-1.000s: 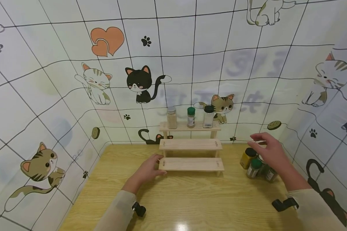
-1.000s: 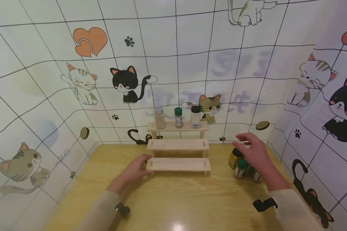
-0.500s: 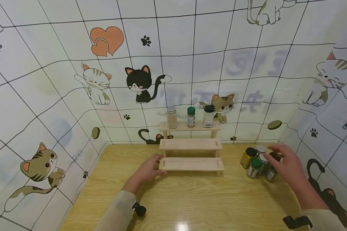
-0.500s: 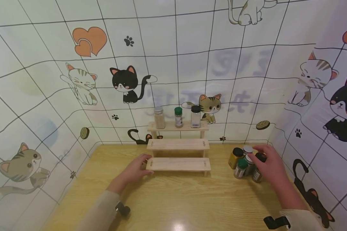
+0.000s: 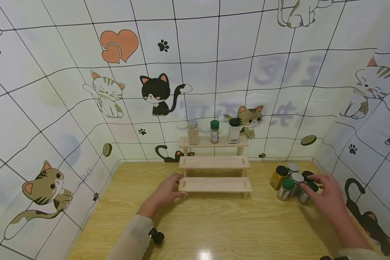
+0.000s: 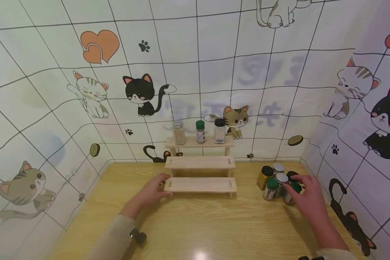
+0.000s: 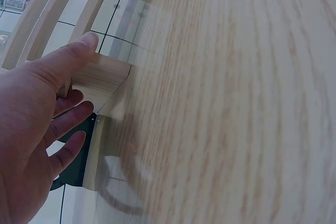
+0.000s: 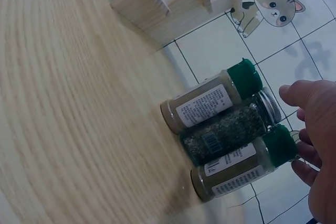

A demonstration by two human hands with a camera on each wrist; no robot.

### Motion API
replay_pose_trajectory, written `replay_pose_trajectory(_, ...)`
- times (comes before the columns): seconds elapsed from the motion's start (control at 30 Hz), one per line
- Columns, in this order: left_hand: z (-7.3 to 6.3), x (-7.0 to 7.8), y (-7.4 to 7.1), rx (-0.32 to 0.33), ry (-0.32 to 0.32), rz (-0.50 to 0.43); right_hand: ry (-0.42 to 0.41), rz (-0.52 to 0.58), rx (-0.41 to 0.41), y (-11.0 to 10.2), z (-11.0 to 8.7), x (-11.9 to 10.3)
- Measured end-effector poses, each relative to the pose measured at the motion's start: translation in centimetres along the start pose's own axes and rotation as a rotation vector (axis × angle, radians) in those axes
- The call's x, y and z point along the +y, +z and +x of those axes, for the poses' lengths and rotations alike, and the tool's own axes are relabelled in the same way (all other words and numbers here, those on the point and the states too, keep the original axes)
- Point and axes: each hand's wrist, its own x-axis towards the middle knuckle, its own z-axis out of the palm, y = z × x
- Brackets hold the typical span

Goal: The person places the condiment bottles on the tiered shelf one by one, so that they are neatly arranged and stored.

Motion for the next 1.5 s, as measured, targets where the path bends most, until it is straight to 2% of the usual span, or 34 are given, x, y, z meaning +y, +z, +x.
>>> replay_pose_trajectory(0.5, 0.1, -0.4, 0.1, -0.003, 0.011, 0.011, 0.046, -0.024, 0.025, 1.2, -1.0, 1.9)
replay_pose_trajectory(0.8, 0.0, -0.3, 0.1, -0.001, 0.007, -0.013, 0.137, 0.048, -0.027, 1.5, -1.2, 2.6)
replay_pose_trajectory(1.0, 0.0, -0.2, 0.1, 0.005, 0.003, -0.01, 0.25, 0.071, -0.055, 1.9, -1.5, 2.9)
replay_pose_trajectory(1.1, 0.0, -0.1, 0.0, 0.008, 0.004, -0.007, 0.287, 0.074, -0.024, 2.0, -1.8, 3.1)
replay_pose_trajectory(1.27, 0.0, 0.0, 0.0, 0.008, 0.003, 0.0, 0.287, 0.098, 0.086, 2.0, -2.0, 3.1)
replay_pose_trajectory(1.5, -0.1, 0.1, 0.0, 0.003, -0.004, 0.006, 0.312, 0.129, 0.228, 1.2, -1.2, 0.3)
